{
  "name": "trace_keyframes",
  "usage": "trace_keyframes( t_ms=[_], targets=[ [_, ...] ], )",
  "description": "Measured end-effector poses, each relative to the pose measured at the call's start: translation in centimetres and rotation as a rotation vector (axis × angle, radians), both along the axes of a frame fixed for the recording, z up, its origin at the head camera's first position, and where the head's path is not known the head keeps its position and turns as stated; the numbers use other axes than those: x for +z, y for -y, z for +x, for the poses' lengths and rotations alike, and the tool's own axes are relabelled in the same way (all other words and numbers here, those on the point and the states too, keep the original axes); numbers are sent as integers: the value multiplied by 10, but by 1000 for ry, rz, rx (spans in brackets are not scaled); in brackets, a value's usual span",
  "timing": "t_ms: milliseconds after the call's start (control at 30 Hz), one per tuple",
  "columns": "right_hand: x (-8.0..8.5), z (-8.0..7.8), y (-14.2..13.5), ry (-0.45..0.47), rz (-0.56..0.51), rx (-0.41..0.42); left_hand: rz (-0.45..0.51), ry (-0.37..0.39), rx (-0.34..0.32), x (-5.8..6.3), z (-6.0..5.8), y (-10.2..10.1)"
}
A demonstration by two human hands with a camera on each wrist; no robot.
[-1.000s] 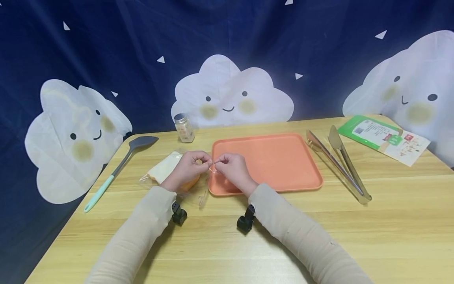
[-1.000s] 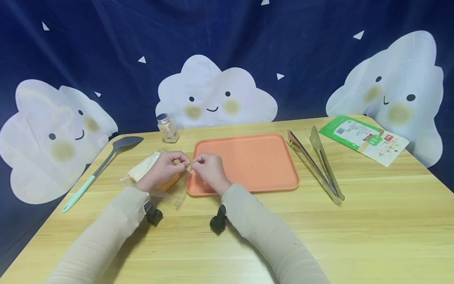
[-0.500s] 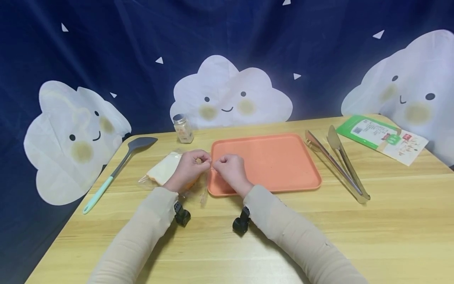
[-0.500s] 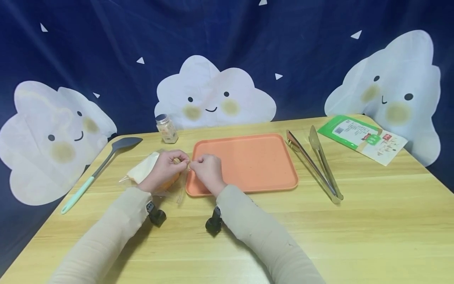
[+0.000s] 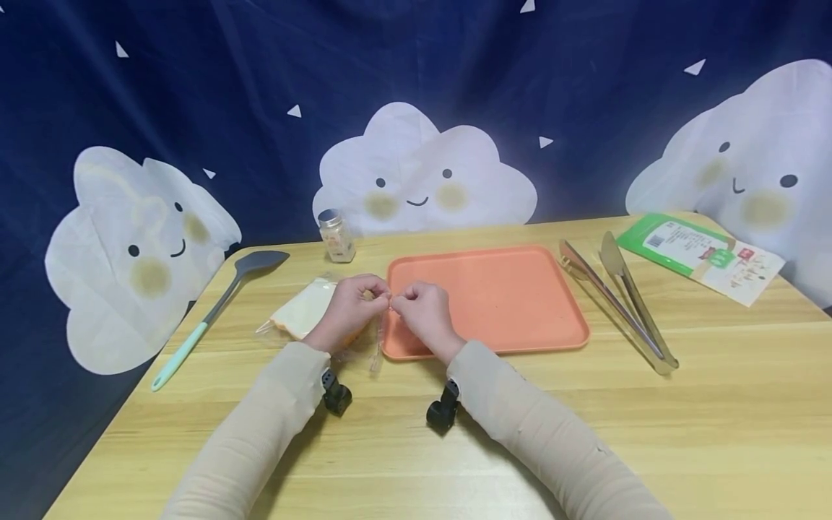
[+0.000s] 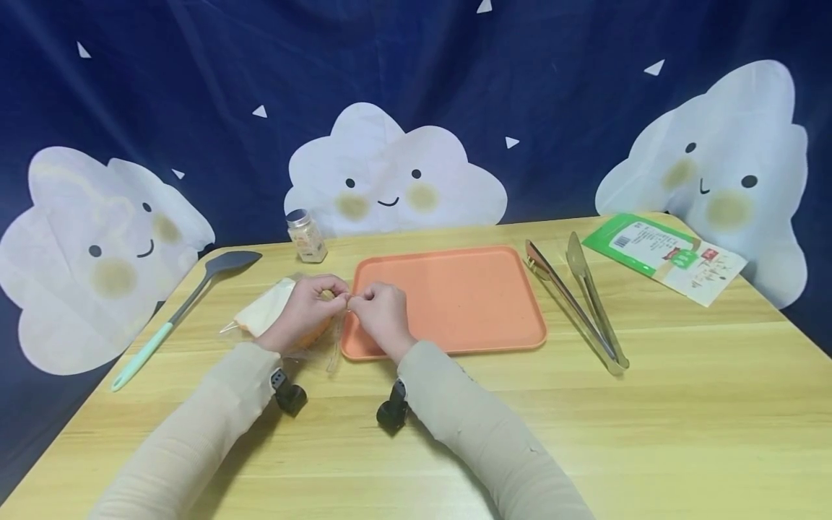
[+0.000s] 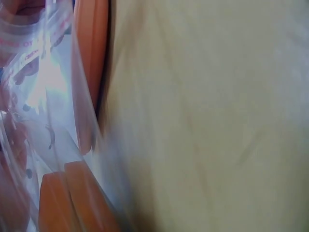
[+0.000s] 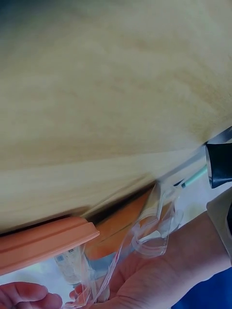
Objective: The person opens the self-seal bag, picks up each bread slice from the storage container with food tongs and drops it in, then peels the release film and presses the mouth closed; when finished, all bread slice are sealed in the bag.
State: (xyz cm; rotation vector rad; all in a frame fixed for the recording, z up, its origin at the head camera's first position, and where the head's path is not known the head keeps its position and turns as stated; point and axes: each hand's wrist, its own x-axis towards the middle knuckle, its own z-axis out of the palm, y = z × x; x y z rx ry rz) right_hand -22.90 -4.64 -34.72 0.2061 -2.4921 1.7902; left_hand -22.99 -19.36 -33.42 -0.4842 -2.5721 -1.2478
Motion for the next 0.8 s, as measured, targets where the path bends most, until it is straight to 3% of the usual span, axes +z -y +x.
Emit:
trace_keyframes(
  t_ms=[333, 533, 667, 800],
  targets=[
    [-8, -2, -2, 22, -99, 5, 9, 43, 0, -5, -3, -2],
    [-15, -6, -8, 49, -129, -2, 141, 121, 30, -5, 0, 6],
    [-15, -8, -12, 78, -164, -17, 71, 96, -15, -2, 0, 5],
    [-10, -7, -12, 63, -231, -1, 3, 55, 12, 4, -1, 2]
  ],
)
